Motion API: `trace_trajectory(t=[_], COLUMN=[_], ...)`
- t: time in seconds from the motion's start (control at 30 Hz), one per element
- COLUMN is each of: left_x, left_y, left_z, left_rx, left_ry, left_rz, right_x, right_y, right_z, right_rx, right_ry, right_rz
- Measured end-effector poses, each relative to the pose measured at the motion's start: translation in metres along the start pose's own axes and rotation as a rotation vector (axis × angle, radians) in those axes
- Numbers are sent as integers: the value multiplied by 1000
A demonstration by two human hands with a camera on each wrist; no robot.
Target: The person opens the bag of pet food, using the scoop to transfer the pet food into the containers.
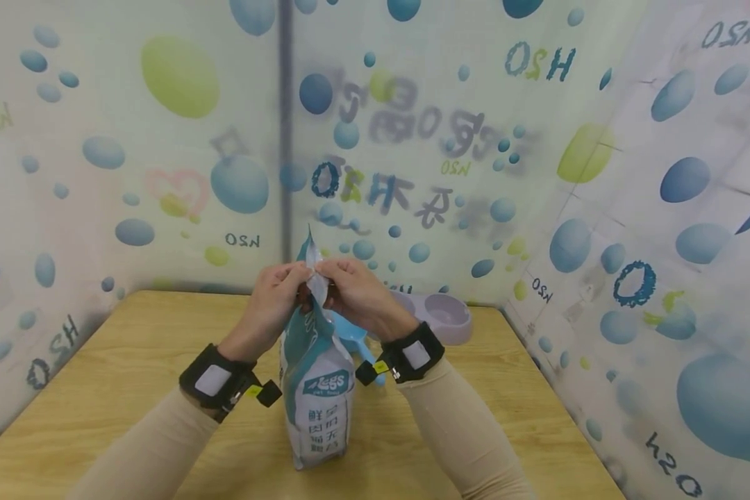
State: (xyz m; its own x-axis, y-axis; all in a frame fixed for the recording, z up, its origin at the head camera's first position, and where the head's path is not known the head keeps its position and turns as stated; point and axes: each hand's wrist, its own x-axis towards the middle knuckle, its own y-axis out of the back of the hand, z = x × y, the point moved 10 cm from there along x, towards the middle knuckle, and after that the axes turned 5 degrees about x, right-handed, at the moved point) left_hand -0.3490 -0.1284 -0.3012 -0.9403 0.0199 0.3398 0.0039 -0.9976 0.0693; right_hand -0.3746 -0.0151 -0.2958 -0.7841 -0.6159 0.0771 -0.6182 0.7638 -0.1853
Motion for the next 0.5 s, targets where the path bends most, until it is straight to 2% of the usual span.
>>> trace_trajectory(t=[0.27, 0.5], left_x=[1, -1], left_y=[-1, -1], left_z=[-4, -5], left_rx=[-32, -156], left_ry=[-24, -4], left_rz=[-27, -5], right_x=[0, 0], right_y=[3, 9], right_z=[2, 10], right_rx=[6, 118], right_ry=[-24, -67], right_rz=[7, 30])
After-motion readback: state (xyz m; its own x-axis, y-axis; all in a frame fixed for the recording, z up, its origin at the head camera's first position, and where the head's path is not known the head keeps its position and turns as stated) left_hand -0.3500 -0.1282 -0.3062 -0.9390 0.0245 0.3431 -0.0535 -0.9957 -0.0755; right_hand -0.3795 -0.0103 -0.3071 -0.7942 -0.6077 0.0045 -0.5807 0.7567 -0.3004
